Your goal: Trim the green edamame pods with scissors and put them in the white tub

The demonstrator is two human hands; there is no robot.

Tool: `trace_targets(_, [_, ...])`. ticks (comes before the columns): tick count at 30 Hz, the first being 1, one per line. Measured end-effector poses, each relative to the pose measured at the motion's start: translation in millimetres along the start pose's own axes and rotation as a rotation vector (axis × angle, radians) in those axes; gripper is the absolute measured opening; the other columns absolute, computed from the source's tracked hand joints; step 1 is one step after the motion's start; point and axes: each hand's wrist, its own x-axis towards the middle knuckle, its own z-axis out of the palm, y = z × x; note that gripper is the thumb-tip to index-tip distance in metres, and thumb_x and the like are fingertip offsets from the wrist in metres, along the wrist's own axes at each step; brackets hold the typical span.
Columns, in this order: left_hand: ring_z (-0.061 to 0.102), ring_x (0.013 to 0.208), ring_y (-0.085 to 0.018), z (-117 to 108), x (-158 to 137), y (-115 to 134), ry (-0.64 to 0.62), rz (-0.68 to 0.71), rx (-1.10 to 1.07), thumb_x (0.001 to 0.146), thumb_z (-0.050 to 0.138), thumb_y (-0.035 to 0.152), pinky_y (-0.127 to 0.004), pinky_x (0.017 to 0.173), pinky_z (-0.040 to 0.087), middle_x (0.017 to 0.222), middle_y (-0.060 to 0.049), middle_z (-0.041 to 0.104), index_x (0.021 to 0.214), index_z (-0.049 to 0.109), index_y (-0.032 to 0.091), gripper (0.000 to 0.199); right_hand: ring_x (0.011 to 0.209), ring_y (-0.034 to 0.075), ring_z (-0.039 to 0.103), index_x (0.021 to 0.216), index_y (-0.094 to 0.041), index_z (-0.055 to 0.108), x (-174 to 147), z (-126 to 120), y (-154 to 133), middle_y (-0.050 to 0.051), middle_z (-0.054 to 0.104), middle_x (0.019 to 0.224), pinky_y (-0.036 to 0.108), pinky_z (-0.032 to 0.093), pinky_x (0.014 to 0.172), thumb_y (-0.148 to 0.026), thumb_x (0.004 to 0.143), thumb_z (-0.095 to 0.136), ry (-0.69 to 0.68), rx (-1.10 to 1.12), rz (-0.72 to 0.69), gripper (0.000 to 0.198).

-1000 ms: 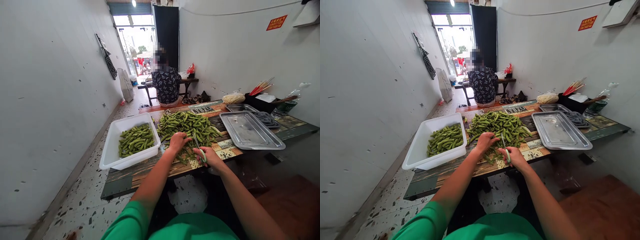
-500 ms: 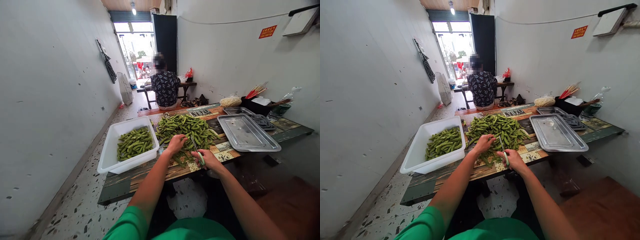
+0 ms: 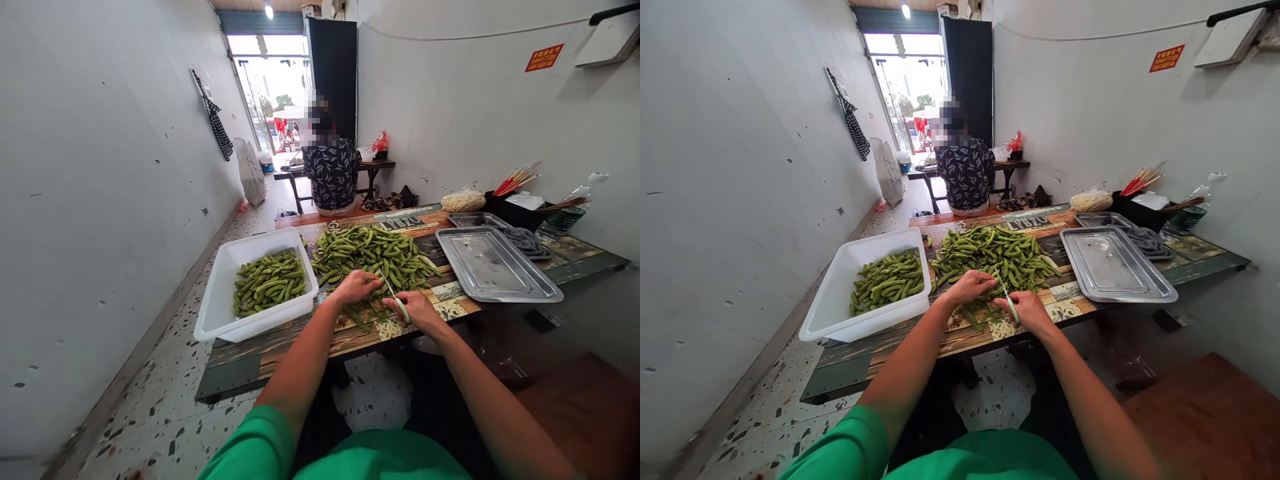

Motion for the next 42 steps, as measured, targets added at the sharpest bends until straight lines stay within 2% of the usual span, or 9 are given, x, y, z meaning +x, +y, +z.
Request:
trace_targets(3, [0.032,0.047,-0.006,-0.7,0.5,4.8,0.095,-0.109,-0.260,0.079,0.057,0.051,-0.021,0.048,0.024,0.052,0.005,0.044,0.079,0.066,0.014,0.039,0.033,0.009,0.045,0.054,-0.018,0.051,-0.5,1.3,-1.2,-0.005,0.048,0.039,0.020,0.036,0.035,-0.053,0.066,0.073,0.011,0.076,0.029,0.043])
trace_targets(6, [0.021,0.040,-0.003,-0.5,2.1,7.8,0.211,-0.204,-0.676,0.071,0.066,0.054,-0.020,0.042,0.015,0.048,0.010,0.031,0.084,0.058,0.015,0.042,0.036,0.009,0.048,0.066,-0.017,0.057,-2.1,6.0,-4.4,-0.003,0.054,0.046,0.018,0.033,0.032,-0.056,0.067,0.072,0.008,0.241,0.109,0.042])
trace_targets(10, [0.025,0.037,0.001,1.2,4.6,8.4,0.258,-0.227,-0.988,0.059,0.079,0.047,-0.018,0.039,0.012,0.061,0.005,0.054,0.080,0.046,0.017,0.050,0.044,0.012,0.055,0.080,-0.016,0.060,-7.4,13.7,-11.6,-0.001,0.058,0.055,0.018,0.033,0.029,-0.061,0.070,0.067,-0.075,0.442,0.190,0.046])
trace_targets(14, [0.028,0.036,0.001,3.9,5.5,5.7,0.365,-0.240,-0.972,0.056,0.081,0.044,-0.017,0.039,0.014,0.064,0.002,0.061,0.075,0.041,0.018,0.052,0.047,0.012,0.056,0.081,-0.016,0.060,-11.4,18.1,-17.6,-0.001,0.058,0.059,0.018,0.036,0.030,-0.061,0.071,0.067,-0.073,0.481,0.168,0.047])
trace_targets(17, [0.028,0.036,0.001,5.0,4.5,5.4,0.390,-0.245,-0.843,0.057,0.080,0.044,-0.018,0.039,0.015,0.063,0.002,0.062,0.079,0.049,0.016,0.047,0.048,0.013,0.056,0.079,-0.016,0.060,-10.7,18.6,-20.4,-0.001,0.058,0.059,0.019,0.038,0.030,-0.062,0.067,0.069,-0.025,0.463,0.157,0.049])
trace_targets(24, [0.047,0.050,-0.006,4.3,0.7,15.0,0.325,-0.299,-0.653,0.059,0.078,0.040,-0.020,0.048,0.031,0.066,-0.003,0.066,0.088,0.069,0.010,0.043,0.042,0.011,0.052,0.070,-0.017,0.056,-3.9,15.1,-22.7,-0.002,0.056,0.051,0.018,0.030,0.027,-0.061,0.063,0.072,0.049,0.402,0.128,0.047])
trace_targets(33, [0.046,0.053,-0.006,5.0,-0.5,15.1,0.249,-0.252,-0.520,0.064,0.076,0.039,-0.021,0.052,0.033,0.067,-0.002,0.066,0.085,0.072,0.010,0.036,0.040,0.011,0.053,0.070,-0.016,0.059,1.8,10.9,-15.3,-0.002,0.057,0.051,0.019,0.030,0.028,-0.058,0.061,0.075,0.060,0.263,0.123,0.045])
trace_targets(39, [0.031,0.041,-0.001,5.7,0.2,9.4,0.036,-0.308,-0.744,0.064,0.076,0.039,-0.019,0.042,0.018,0.061,0.000,0.061,0.089,0.066,0.009,0.040,0.031,0.007,0.043,0.057,-0.017,0.055,3.7,11.5,-9.4,-0.004,0.050,0.039,0.019,0.027,0.030,-0.055,0.062,0.076,0.141,0.301,0.082,0.044])
trace_targets(42, [0.030,0.041,-0.001,-1.9,-0.2,10.1,0.041,-0.351,-0.992,0.066,0.074,0.031,-0.017,0.040,0.015,0.070,-0.002,0.062,0.098,0.063,0.011,0.039,0.034,0.009,0.048,0.066,-0.016,0.059,2.5,4.0,-7.2,-0.003,0.054,0.044,0.019,0.025,0.029,-0.056,0.063,0.075,0.155,0.395,0.126,0.042])
